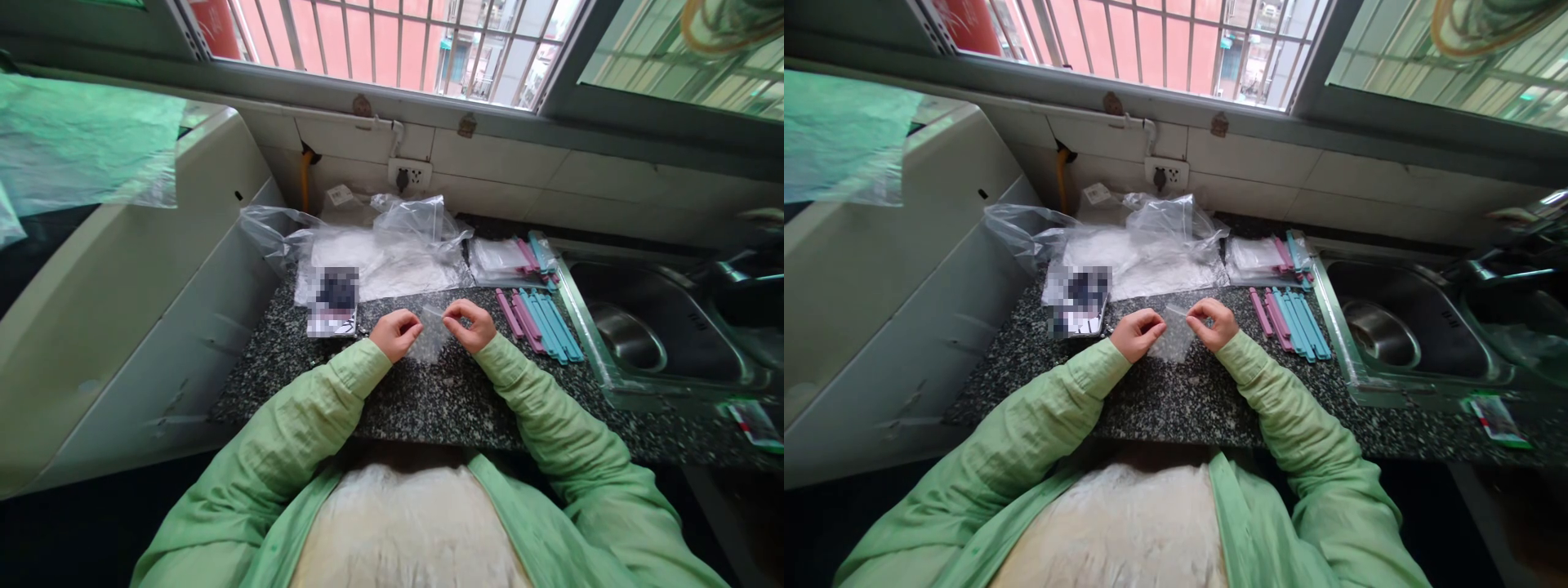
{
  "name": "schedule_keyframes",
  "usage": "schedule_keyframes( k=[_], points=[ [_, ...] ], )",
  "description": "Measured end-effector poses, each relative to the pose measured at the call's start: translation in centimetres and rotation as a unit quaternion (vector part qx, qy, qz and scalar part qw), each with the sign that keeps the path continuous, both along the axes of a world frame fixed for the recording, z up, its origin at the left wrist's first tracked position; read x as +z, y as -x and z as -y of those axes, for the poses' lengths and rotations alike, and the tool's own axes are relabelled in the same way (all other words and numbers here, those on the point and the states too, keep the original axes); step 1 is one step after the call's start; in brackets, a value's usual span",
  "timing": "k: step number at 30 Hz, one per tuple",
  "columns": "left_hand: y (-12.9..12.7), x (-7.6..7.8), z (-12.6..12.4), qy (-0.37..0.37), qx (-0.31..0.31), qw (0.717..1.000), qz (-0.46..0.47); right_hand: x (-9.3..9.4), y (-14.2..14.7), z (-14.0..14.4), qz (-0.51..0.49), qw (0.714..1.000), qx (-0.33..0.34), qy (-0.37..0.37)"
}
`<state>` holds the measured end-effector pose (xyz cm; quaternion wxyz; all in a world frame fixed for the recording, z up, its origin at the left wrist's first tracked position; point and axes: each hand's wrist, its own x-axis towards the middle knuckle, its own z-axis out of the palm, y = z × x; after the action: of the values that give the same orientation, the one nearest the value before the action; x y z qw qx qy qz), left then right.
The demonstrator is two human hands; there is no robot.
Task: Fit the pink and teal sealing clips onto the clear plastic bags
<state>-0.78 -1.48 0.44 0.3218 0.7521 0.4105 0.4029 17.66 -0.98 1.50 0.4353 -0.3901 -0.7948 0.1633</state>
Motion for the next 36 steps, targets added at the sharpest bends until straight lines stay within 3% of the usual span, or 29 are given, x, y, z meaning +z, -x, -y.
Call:
schedule_keyframes(
  k=[16, 29, 36],
  points=[
    [-0.09, -0.15, 0.02, -0.006, -0.009, 1.000, -0.016, -0.10, 0.09, -0.06, -0.019, 1.000, 0.019, 0.016],
    [-0.11, -0.12, 0.06, 0.006, -0.004, 1.000, -0.005, 0.03, 0.20, -0.06, -0.051, 0.998, -0.020, 0.018],
    [-0.04, -0.18, -0.03, -0.025, -0.005, 1.000, -0.009, -0.29, -0.05, -0.20, -0.046, 0.998, -0.008, 0.043]
  ],
)
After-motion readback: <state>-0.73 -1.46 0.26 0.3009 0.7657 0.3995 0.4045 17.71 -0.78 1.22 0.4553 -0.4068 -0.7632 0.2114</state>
